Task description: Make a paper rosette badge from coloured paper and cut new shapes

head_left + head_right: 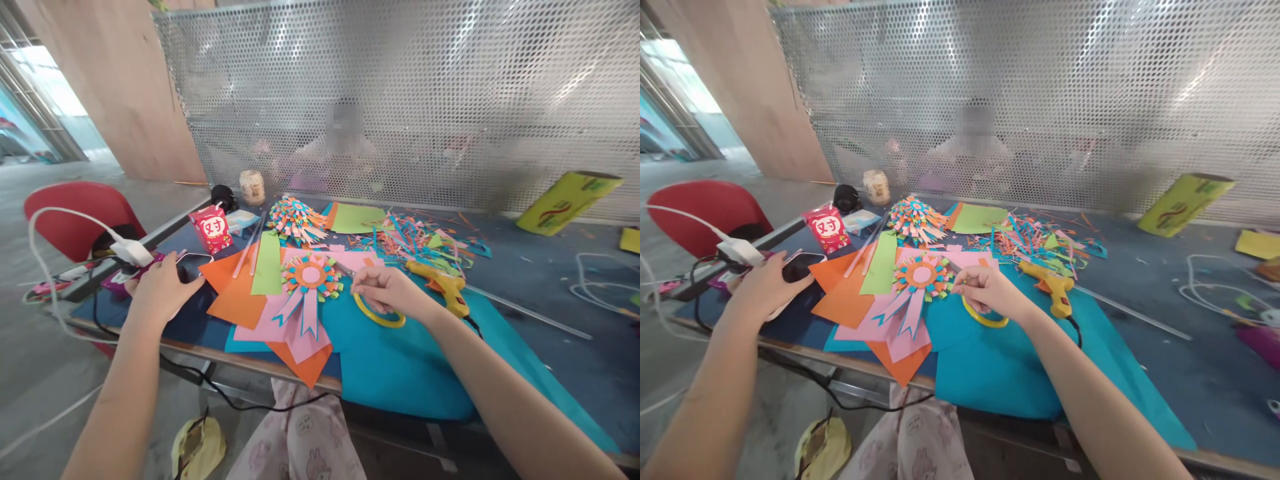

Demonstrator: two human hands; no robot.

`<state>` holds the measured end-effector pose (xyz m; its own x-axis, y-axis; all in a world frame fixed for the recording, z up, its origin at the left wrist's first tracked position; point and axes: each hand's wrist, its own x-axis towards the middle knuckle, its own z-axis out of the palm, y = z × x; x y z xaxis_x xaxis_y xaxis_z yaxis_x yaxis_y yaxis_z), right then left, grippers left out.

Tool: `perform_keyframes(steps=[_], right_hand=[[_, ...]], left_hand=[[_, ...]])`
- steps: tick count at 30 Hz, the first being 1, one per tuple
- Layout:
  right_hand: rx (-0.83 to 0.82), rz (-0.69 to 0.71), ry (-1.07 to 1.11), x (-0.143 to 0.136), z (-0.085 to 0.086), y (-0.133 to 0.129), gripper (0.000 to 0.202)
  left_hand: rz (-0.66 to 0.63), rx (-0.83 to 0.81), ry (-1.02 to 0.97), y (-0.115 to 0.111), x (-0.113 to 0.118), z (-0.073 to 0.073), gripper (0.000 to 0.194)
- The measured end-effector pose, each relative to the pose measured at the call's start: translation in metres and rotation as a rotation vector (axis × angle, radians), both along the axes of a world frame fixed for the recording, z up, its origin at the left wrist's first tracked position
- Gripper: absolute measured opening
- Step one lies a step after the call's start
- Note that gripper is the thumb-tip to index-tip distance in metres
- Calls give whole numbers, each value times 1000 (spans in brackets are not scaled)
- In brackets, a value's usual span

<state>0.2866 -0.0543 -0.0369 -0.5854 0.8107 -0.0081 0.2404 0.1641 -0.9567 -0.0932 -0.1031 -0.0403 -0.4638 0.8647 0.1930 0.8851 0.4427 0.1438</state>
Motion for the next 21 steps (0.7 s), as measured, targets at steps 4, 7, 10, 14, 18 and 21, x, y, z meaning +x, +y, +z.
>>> perform_keyframes(steps=[4,7,10,14,18,21], right_hand=[[62,-74,3,2,-4,5,31],[72,-77,-18,2,-7,7,31],[64,-41,-69,2,-8,6,30],[62,-18,-110,1,-8,5,33],[47,-20,-124,0,-8,6,37],[40,-20,-125,0,-9,7,37]], left_hand=[[64,-20,-31,0,5,4,76],[69,15,-92,-1,6,5,73],[85,44,-162,-2,4,5,77],[72,88,-201,-3,-2,5,84],[107,249,-221,-8,2,8,91],[127,412,-186,-18,10,15,95]])
